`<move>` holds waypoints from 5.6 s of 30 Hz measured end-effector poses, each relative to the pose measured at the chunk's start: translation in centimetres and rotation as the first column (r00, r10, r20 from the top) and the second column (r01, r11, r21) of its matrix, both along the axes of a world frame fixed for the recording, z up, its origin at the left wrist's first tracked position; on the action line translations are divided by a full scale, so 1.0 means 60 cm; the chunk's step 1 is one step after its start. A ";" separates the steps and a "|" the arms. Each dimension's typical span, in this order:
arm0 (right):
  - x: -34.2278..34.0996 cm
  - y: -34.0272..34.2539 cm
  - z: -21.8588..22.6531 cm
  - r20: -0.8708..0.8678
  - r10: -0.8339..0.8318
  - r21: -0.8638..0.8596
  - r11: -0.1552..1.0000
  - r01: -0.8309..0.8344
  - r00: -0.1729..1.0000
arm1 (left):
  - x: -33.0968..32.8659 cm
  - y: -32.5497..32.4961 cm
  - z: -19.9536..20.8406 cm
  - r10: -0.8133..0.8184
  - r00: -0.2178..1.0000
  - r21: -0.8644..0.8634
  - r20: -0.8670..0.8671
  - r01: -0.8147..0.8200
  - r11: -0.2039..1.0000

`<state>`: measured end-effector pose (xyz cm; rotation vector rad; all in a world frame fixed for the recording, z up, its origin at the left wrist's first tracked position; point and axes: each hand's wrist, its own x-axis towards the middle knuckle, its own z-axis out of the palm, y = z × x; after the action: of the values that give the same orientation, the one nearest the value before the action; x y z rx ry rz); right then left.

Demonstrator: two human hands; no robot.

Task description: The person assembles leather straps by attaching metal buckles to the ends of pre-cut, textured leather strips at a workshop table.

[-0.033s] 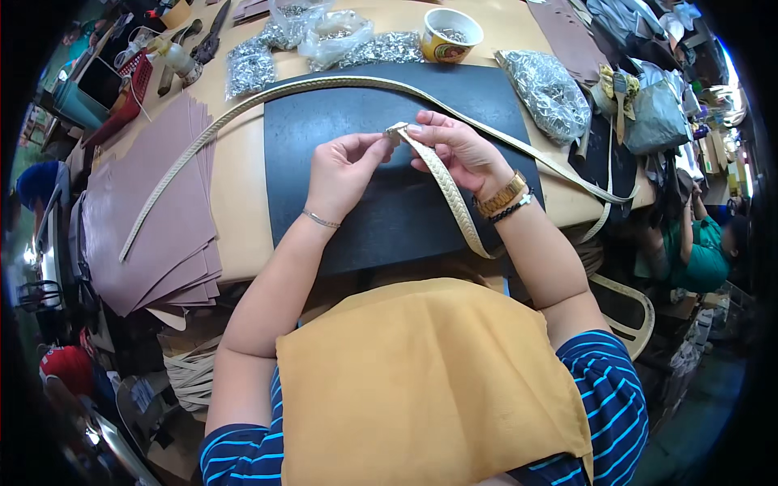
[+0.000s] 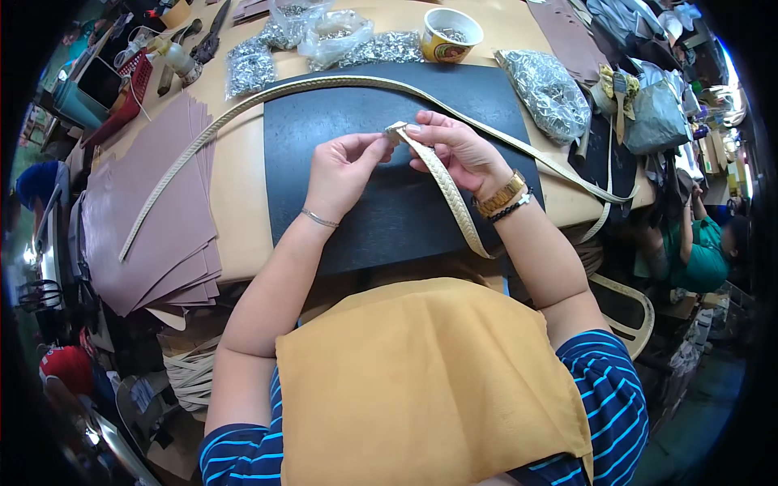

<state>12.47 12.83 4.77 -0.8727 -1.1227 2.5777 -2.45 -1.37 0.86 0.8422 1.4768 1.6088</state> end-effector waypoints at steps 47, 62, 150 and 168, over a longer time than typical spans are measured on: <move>-0.123 0.074 0.036 0.046 0.105 0.969 0.239 -0.070 0.993 | -0.032 -0.001 -0.010 0.189 0.958 0.288 0.214 -0.247 0.925; -0.242 0.226 -0.052 0.394 -0.278 0.803 -0.358 -0.476 0.876 | -0.049 0.007 -0.009 0.187 0.892 0.283 0.411 -0.319 0.904; -0.010 -0.058 0.026 -0.126 0.174 0.976 0.197 0.090 0.977 | 0.038 -0.030 0.016 0.128 0.990 0.387 0.055 -0.140 0.911; 0.011 -0.185 0.097 0.357 0.465 0.686 0.457 -0.565 0.810 | -0.071 -0.267 0.084 0.420 0.829 -0.013 0.369 -0.447 0.894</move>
<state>13.15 1.72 10.61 -0.4822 -2.6035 1.9621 -6.70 -17.39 5.91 0.2168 1.4039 2.0359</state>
